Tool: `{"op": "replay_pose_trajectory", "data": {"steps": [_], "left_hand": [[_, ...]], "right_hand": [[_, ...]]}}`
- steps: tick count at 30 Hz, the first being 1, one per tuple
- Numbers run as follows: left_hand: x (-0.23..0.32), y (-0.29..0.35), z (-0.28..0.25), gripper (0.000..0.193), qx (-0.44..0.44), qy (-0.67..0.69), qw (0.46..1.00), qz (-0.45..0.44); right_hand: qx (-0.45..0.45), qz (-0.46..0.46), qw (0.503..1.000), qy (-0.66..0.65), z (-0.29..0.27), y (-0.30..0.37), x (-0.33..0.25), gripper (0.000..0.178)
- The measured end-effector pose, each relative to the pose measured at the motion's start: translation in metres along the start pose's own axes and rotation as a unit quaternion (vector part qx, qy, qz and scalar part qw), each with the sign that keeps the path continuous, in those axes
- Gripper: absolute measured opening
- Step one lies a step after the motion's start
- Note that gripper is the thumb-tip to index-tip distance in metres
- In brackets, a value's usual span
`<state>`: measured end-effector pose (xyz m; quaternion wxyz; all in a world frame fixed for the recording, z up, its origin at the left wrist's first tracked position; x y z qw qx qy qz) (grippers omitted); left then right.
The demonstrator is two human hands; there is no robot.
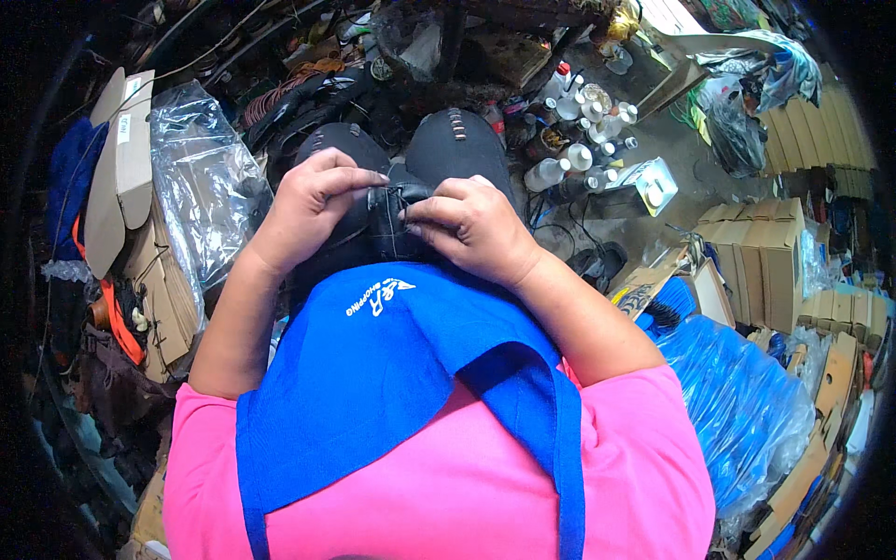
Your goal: Stitching a black shoe component by hand using a needle and thread.
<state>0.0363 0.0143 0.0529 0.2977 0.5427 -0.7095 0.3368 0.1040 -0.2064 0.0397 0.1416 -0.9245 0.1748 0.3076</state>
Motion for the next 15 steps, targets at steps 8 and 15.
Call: {"op": "replay_pose_trajectory", "data": {"steps": [8, 15], "left_hand": [[-0.0018, -0.0007, -0.0016, 0.018, -0.007, -0.058, 0.998, -0.007], [-0.0045, -0.0028, 0.0007, 0.019, 0.001, -0.081, 0.997, 0.006]], "right_hand": [[-0.005, 0.013, 1.000, -0.011, 0.0027, 0.0016, 0.0035, 0.017], [-0.001, 0.016, 1.000, -0.013, 0.0039, 0.0019, 0.0057, 0.015]]}}
Point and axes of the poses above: each hand's wrist, its own y-axis away from the middle knuckle, its own z-axis out of the palm, x = y × z, the point moved 1 cm from there along -y, towards the middle knuckle, and after that the axes turned 8 degrees about -x, right-handed, at the moved point
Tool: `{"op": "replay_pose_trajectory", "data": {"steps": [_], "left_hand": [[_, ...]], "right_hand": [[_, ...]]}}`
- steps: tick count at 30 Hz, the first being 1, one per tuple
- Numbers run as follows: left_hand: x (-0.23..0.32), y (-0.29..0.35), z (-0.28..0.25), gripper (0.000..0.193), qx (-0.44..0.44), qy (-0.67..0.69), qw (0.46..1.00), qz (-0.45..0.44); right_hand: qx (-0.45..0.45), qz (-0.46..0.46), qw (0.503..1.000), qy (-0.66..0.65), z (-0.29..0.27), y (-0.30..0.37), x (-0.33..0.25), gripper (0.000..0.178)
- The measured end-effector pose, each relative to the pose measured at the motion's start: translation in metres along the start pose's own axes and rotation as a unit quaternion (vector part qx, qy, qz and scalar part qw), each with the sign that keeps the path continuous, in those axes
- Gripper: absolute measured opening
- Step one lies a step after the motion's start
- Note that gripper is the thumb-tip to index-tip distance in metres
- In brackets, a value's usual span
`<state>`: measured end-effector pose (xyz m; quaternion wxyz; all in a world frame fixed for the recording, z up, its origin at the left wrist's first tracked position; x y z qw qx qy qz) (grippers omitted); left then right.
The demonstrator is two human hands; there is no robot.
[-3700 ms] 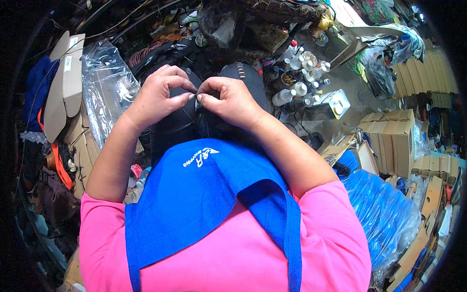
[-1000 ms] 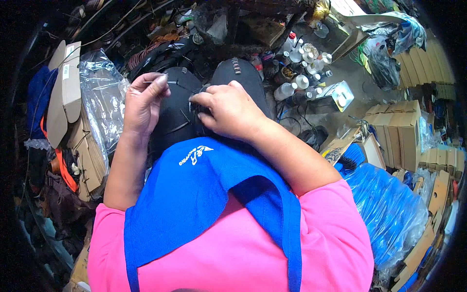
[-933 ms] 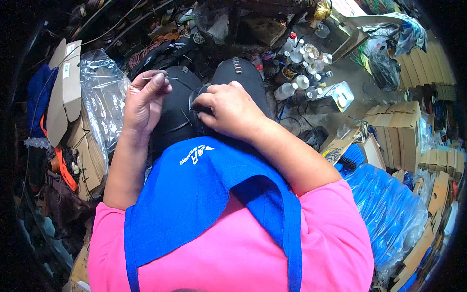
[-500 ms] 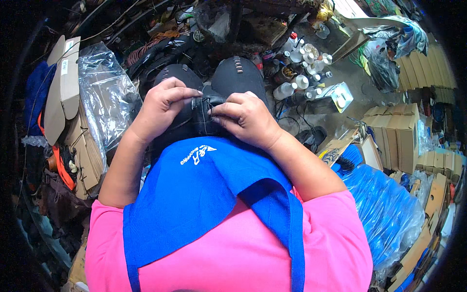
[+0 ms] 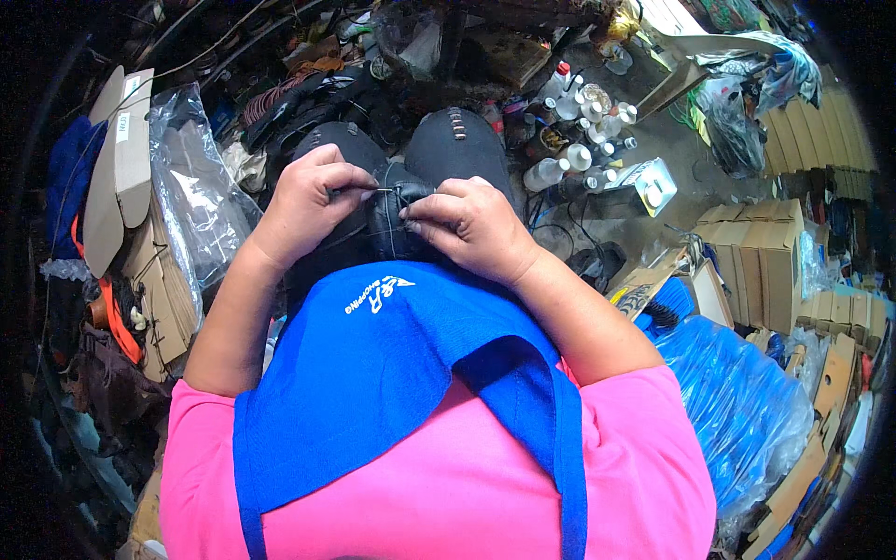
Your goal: Stitching a black shoe component by hand using a needle and thread.
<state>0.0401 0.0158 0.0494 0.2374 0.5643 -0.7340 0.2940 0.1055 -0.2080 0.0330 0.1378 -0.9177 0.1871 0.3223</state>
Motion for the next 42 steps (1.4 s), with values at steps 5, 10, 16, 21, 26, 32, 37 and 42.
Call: {"op": "replay_pose_trajectory", "data": {"steps": [5, 10, 16, 21, 26, 32, 37, 42], "left_hand": [[0.015, -0.007, -0.001, 0.011, -0.002, -0.093, 0.994, 0.065], [0.031, -0.024, 0.004, 0.001, -0.034, -0.158, 0.981, 0.106], [0.019, -0.049, -0.004, 0.010, -0.195, -0.112, 0.970, 0.089], [0.018, -0.044, 0.005, 0.012, -0.189, -0.044, 0.979, 0.064], [-0.002, -0.032, 0.005, 0.011, -0.103, -0.022, 0.993, 0.059], [-0.003, -0.024, -0.005, 0.013, -0.103, 0.024, 0.994, 0.027], [-0.001, -0.023, -0.009, 0.012, -0.093, 0.013, 0.995, 0.025], [-0.001, -0.023, -0.007, 0.011, -0.099, 0.007, 0.995, 0.032]], "right_hand": [[0.010, -0.012, 1.000, 0.000, 0.000, -0.001, -0.001, 0.014], [0.007, -0.031, 1.000, 0.002, -0.003, -0.005, -0.007, 0.014], [0.026, -0.066, 0.998, -0.002, -0.009, -0.008, -0.017, 0.015], [0.036, -0.071, 0.997, -0.011, -0.015, -0.008, -0.021, 0.017], [0.042, -0.066, 0.997, -0.011, -0.017, -0.005, -0.019, 0.016], [0.042, -0.004, 0.997, -0.072, -0.019, 0.004, -0.009, 0.013], [0.021, -0.001, 0.997, -0.078, -0.021, 0.005, -0.012, 0.009], [0.010, 0.006, 0.997, -0.082, -0.020, 0.005, -0.009, 0.008]]}}
Point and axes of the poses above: each hand's wrist, its own y-axis away from the middle knuckle, its own z-axis out of the palm, x = y × z, the point moved 1 cm from there along -y, towards the middle knuckle, and after that the axes turned 8 degrees about -x, right-handed, at the moved point
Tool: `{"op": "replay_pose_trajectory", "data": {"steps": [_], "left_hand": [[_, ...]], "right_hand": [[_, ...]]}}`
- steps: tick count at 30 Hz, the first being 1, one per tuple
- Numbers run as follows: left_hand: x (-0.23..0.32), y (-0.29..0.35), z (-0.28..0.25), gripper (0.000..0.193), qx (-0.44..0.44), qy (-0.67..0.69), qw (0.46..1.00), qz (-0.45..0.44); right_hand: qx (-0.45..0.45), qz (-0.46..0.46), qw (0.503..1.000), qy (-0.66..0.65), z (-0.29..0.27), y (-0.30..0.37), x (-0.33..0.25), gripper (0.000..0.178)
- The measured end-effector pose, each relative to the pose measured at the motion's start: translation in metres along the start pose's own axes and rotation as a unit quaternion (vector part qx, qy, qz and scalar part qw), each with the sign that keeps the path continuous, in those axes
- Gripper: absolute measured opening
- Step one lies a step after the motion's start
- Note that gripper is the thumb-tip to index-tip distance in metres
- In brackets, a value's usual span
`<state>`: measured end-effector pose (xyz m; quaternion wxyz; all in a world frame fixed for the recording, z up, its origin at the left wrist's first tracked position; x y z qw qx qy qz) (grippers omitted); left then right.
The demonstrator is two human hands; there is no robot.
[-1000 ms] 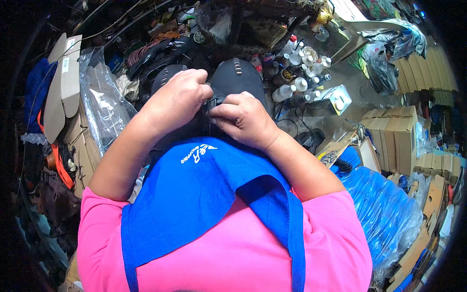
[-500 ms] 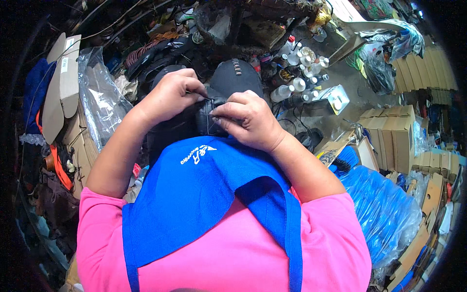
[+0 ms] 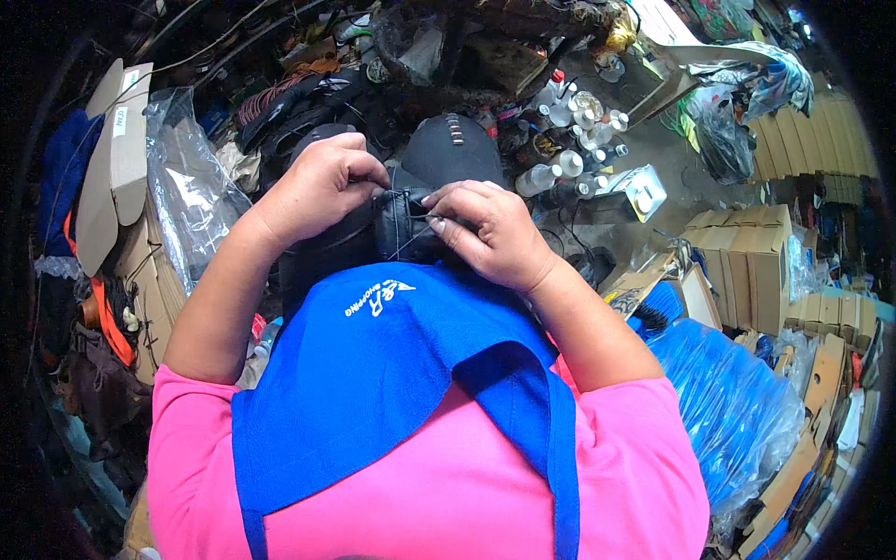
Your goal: Stitching a black shoe component by hand using a needle and thread.
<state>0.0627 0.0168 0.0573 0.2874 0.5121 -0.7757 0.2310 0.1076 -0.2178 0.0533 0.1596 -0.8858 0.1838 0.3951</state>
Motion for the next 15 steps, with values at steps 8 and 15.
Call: {"op": "replay_pose_trajectory", "data": {"steps": [8, 15], "left_hand": [[0.0011, -0.0021, 0.0009, 0.012, 0.004, -0.006, 1.000, 0.005], [0.0022, -0.0035, 0.0030, 0.012, -0.008, -0.001, 1.000, 0.009]], "right_hand": [[-0.002, 0.003, 1.000, 0.001, -0.0004, 0.0003, 0.0011, 0.009], [0.001, 0.000, 1.000, 0.004, -0.0005, 0.0018, 0.0031, 0.010]]}}
Point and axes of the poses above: each hand's wrist, its own y-axis away from the middle knuckle, its own z-axis out of the palm, x = y × z, the point moved 1 cm from there along -y, towards the middle knuckle, and after that the axes turned 8 degrees about -x, right-handed, at the moved point
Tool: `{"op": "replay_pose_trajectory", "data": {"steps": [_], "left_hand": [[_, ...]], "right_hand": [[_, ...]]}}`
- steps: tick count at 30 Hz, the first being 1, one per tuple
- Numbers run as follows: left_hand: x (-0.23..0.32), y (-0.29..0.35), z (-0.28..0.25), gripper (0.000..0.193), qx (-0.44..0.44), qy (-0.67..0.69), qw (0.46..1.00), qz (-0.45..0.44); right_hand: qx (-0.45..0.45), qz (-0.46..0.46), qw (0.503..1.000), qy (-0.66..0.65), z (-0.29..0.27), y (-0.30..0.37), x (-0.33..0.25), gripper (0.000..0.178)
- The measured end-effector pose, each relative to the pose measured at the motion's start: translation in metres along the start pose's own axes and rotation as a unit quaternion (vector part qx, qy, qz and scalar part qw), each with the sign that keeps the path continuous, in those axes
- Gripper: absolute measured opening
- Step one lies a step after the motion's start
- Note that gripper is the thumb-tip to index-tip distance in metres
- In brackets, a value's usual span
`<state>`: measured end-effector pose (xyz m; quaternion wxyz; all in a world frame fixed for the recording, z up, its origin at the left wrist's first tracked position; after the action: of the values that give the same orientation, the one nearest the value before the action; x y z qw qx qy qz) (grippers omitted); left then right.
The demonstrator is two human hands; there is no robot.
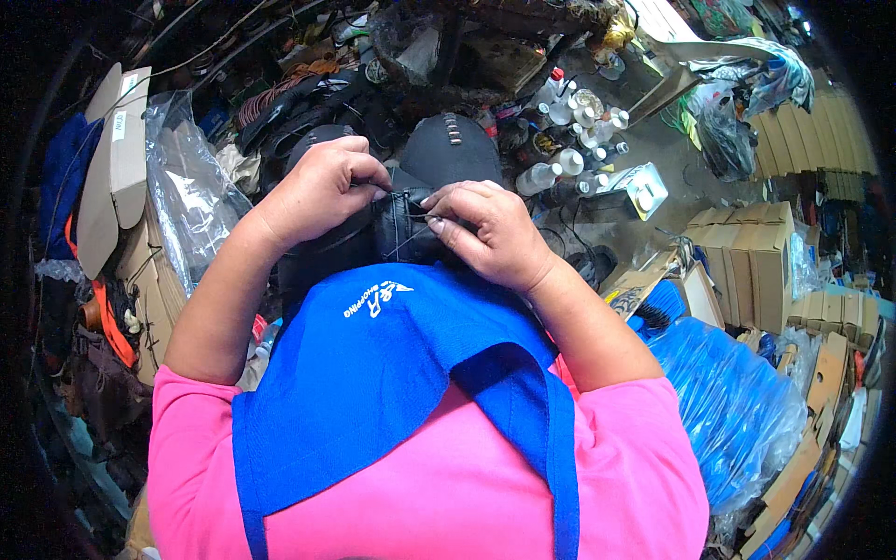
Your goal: Stitching a black shoe component by hand using a needle and thread.
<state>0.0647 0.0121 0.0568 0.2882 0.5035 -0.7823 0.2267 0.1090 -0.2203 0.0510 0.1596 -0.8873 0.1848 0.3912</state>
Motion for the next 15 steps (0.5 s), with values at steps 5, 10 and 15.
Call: {"op": "replay_pose_trajectory", "data": {"steps": [5, 10, 15], "left_hand": [[0.018, -0.006, 0.008, 0.004, 0.039, -0.142, 0.987, 0.058], [0.030, -0.011, 0.020, 0.004, 0.036, -0.162, 0.983, 0.083], [0.008, -0.011, -0.005, 0.010, -0.077, -0.031, 0.997, -0.007]], "right_hand": [[0.001, -0.001, 1.000, 0.002, 0.000, -0.003, -0.006, 0.012], [-0.020, -0.006, 0.998, 0.051, 0.001, -0.006, -0.010, 0.013], [0.011, -0.035, 0.999, 0.030, -0.001, -0.003, -0.010, 0.013]]}}
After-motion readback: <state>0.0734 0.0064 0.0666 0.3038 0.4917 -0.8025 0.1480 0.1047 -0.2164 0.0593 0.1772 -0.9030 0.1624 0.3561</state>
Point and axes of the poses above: each hand's wrist, its own y-axis away from the middle knuckle, its own z-axis out of the palm, x = y × z, the point moved 1 cm from there along -y, towards the middle knuckle, and after that the axes turned 8 degrees about -x, right-handed, at the moved point
